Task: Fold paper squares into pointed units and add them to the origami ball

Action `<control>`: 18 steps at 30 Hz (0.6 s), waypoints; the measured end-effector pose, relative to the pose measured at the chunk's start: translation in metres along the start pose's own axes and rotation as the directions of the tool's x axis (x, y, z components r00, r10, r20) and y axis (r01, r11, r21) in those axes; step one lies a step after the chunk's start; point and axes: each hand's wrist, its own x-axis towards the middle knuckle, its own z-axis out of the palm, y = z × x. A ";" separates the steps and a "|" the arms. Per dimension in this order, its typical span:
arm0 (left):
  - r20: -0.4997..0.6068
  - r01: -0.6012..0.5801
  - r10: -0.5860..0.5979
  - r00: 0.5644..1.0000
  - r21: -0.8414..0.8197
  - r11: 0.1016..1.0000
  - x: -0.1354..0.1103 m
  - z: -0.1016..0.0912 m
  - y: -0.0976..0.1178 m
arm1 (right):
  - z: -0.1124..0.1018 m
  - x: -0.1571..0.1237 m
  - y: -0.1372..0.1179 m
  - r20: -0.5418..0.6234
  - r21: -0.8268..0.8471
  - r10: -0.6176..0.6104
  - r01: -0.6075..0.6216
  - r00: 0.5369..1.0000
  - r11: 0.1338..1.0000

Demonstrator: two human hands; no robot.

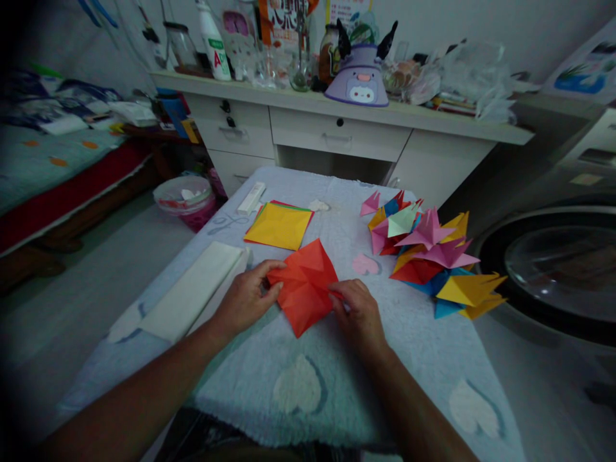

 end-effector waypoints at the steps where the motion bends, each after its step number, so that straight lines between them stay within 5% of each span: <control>1: -0.003 -0.030 0.030 1.000 0.013 0.999 0.000 0.001 -0.002 | 0.000 0.000 0.000 -0.001 -0.007 -0.029 0.029 1.000 1.000; 13: -0.085 -0.237 0.236 0.968 -0.005 0.971 -0.001 -0.001 0.002 | 0.000 0.000 -0.011 0.011 -0.037 -0.096 0.097 0.995 0.995; 18: -0.198 -0.260 0.252 0.947 -0.012 0.966 -0.002 -0.003 0.007 | -0.001 -0.003 -0.011 0.002 -0.003 -0.136 0.136 0.991 0.991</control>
